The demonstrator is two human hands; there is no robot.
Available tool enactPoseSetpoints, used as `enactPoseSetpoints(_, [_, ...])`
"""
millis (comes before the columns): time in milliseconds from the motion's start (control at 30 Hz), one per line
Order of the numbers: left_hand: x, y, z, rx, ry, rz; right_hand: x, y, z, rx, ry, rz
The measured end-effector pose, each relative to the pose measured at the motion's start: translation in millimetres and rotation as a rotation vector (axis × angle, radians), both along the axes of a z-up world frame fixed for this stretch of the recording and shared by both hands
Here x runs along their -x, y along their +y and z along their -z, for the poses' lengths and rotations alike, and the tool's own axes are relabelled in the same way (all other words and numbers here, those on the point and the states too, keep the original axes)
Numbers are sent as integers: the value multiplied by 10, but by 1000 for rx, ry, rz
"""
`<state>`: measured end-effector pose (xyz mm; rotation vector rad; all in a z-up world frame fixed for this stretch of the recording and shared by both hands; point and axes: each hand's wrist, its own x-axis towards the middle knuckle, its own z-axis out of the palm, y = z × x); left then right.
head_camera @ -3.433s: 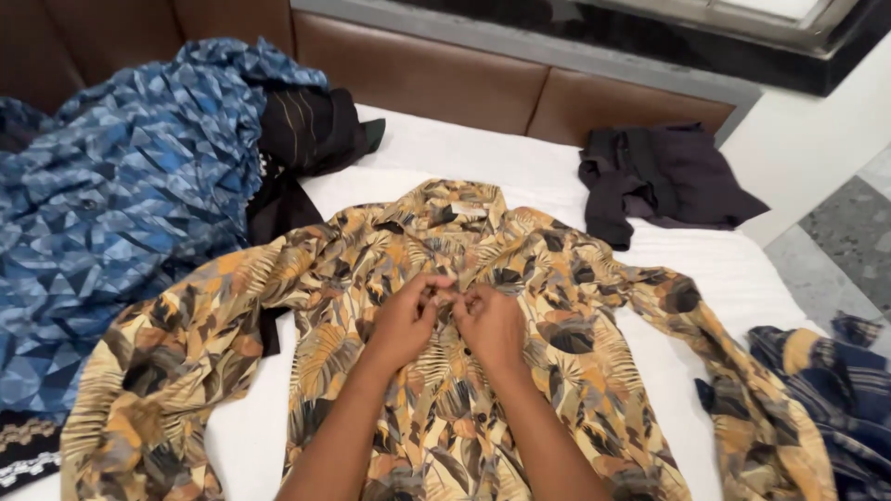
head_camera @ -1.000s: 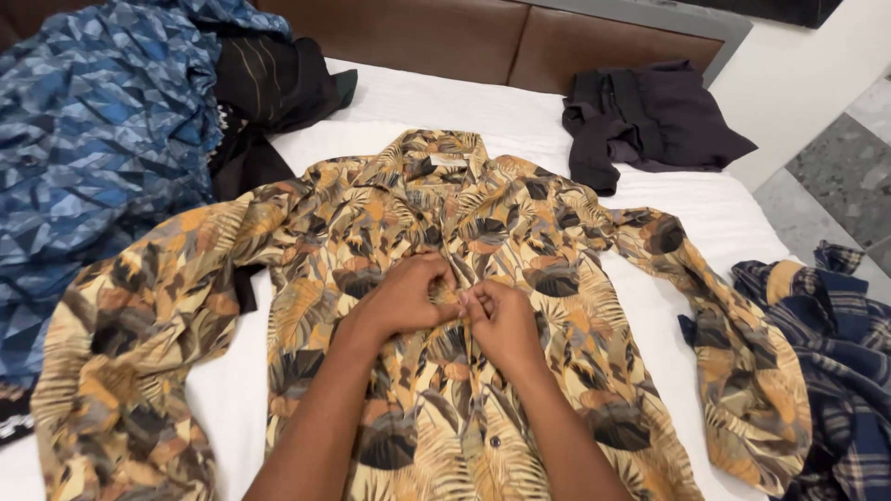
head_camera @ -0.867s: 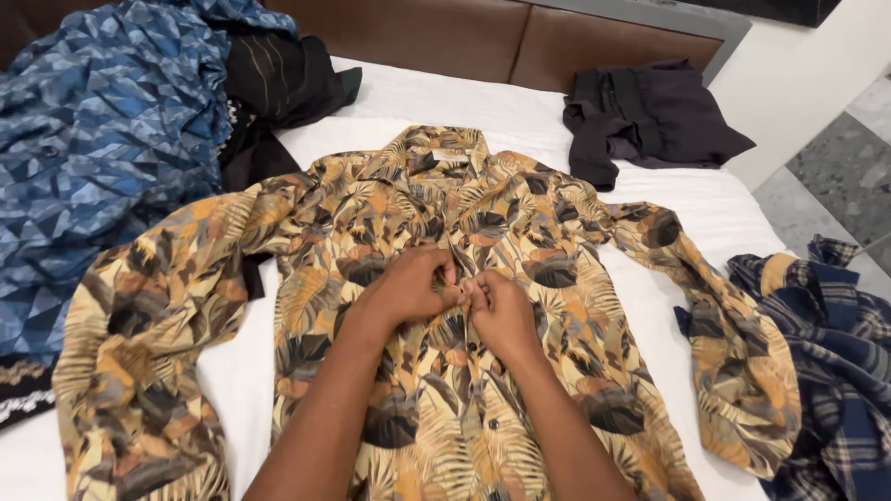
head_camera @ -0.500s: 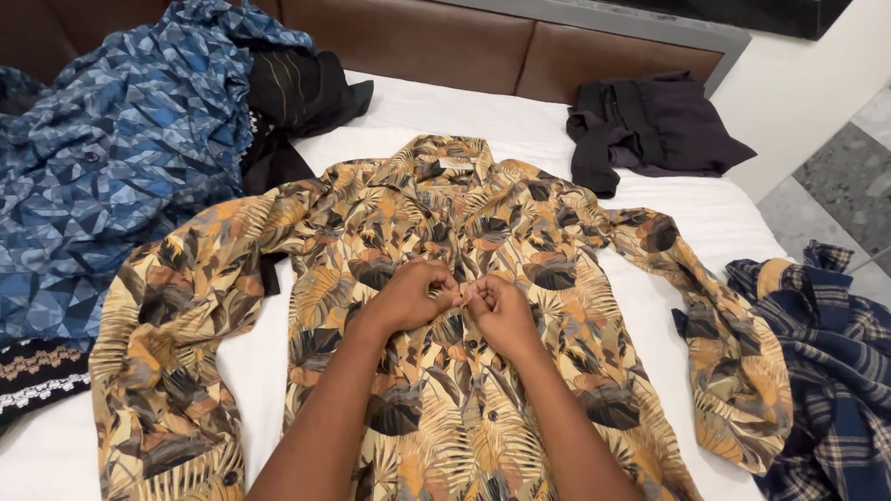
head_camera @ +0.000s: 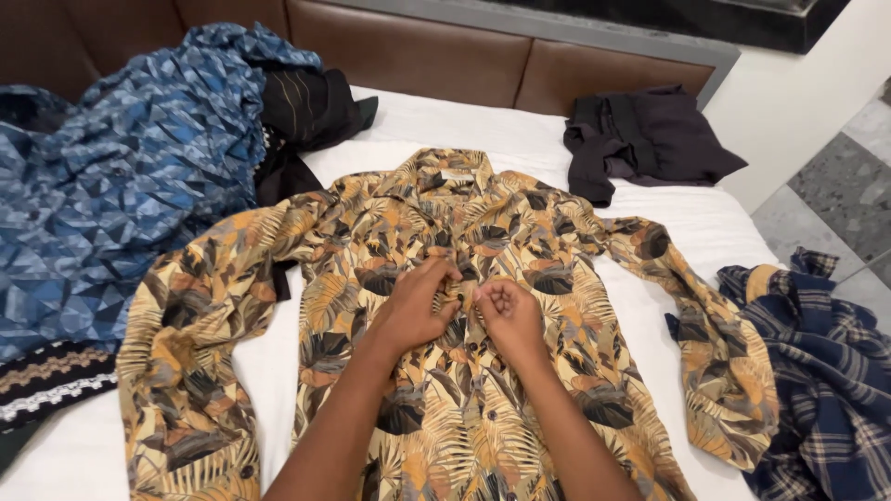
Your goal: The person sits on a bed and folds a blue plaid shirt, buttoning it before folding it into a compact bundle. They then pick up a yellow patterned shirt, button it, and fold it similarly.
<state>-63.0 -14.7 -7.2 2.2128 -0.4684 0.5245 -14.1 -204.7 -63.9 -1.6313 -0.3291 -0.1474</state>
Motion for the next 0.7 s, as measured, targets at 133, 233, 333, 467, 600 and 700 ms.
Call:
enactPoseSetpoints(133, [152,-31,-124,40,160,-56,233,-115,-190,294,-37,10])
enactPoseSetpoints(233, [202,-43,-93,30,10,-63,581,-69,-657,655,-15,-17])
enactPoseSetpoints(333, [372,-103,-144,-19,-24,-103,977,-4,-993,984,97,46])
enactPoseSetpoints(467, [609,-195,-119,43,42,-125,976,-100,-672,793,-21,103])
enactPoseSetpoints(600, [954,-334,-163,128,387,-105,799,-260,-269,485,-96,84])
enactPoseSetpoints(700, [1454,-484,-672,151,547,-96,746,-369,-160,378,15,22])
